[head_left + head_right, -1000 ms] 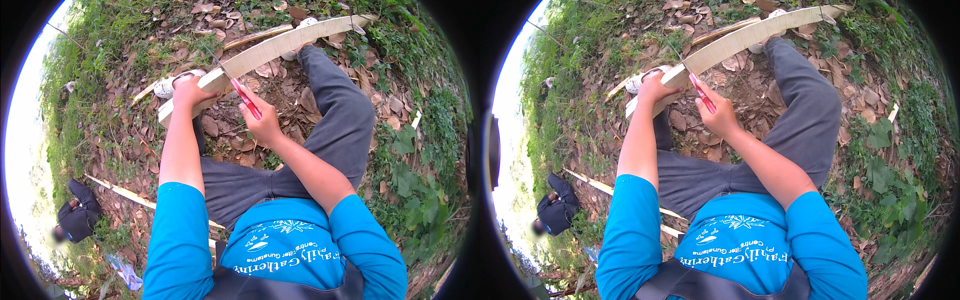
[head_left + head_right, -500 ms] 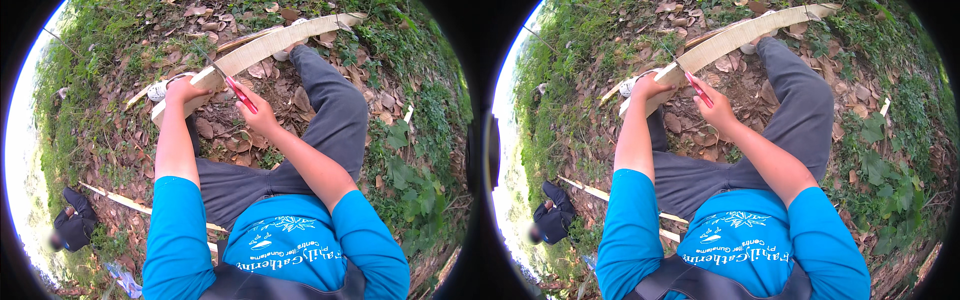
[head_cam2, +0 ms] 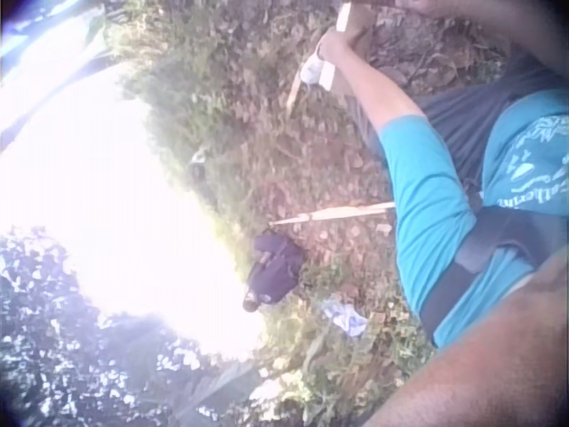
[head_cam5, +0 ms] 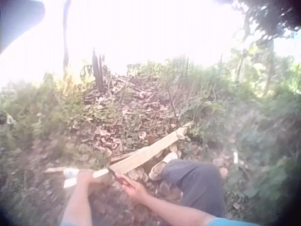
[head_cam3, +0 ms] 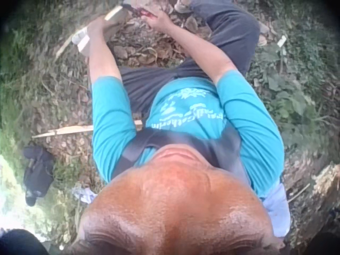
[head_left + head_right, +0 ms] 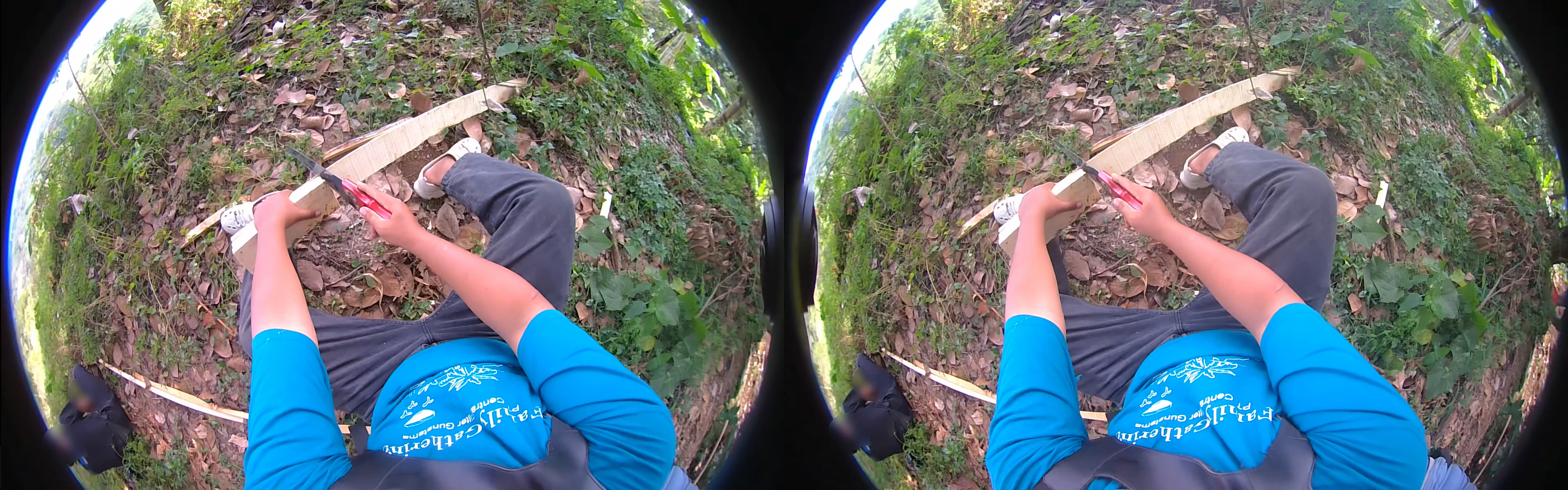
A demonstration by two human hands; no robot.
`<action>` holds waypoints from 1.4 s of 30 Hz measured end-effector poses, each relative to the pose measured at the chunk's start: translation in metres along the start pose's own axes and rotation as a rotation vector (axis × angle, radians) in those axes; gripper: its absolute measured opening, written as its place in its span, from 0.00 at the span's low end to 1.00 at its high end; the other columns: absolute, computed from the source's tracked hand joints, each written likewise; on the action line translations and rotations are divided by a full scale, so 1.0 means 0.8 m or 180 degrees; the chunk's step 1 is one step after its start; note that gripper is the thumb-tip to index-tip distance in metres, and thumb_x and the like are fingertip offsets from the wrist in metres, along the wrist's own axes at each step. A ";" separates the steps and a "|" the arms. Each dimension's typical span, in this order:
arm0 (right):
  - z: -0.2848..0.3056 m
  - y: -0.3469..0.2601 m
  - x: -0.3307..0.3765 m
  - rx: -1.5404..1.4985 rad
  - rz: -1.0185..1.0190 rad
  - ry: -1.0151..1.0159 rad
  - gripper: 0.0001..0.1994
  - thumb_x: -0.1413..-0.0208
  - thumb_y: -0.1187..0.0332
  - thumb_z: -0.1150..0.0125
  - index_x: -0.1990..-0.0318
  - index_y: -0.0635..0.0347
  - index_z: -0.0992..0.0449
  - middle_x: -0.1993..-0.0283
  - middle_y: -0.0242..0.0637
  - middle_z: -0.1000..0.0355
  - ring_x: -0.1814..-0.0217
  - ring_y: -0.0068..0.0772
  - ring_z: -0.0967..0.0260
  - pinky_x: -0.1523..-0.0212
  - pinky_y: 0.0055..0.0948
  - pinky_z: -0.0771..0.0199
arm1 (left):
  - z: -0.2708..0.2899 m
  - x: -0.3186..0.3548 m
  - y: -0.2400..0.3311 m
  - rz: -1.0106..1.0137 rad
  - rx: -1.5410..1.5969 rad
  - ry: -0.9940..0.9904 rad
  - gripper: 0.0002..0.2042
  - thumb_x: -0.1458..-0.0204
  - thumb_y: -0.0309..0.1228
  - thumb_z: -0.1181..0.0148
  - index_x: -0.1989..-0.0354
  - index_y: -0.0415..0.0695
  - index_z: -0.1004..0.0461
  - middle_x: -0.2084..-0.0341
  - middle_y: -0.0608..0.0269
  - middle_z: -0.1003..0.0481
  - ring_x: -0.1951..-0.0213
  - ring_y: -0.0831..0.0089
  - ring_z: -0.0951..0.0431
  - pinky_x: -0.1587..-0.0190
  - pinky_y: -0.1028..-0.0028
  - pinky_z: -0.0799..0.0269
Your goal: The person sits on the ground and uses a red-handled knife to shave and shape a piece of wood held between their legs. They repeatedly scrape the surface of the wood to remove bark and smooth the edges.
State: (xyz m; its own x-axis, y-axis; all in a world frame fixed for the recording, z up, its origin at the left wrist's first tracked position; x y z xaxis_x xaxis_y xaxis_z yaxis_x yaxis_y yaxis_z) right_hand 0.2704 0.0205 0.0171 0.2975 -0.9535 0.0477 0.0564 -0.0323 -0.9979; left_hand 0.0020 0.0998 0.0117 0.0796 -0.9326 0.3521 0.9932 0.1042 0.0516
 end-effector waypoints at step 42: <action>-0.008 -0.015 0.021 0.0243 0.0364 0.0510 0.25 0.32 0.66 0.37 0.29 0.53 0.27 0.40 0.52 0.20 0.39 0.48 0.20 0.39 0.36 0.24 | -0.014 -0.006 0.009 -0.0328 -0.0140 0.0266 0.48 0.67 0.77 0.29 0.47 0.47 0.16 0.54 0.51 0.14 0.50 0.55 0.14 0.44 0.58 0.23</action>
State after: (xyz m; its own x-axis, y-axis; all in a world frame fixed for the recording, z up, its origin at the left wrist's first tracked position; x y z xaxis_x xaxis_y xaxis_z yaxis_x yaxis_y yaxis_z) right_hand 0.2682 0.0032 0.0299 0.1510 -0.9853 -0.0795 0.1048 0.0959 -0.9899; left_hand 0.0101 0.1010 0.0002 -0.0180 -0.9632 0.2680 0.9991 -0.0071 0.0417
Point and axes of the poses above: each hand's wrist, its own x-axis away from the middle knuckle, its own z-axis out of the back of the hand, y = z × x, the point moved 8 cm from there along -x, towards the middle knuckle
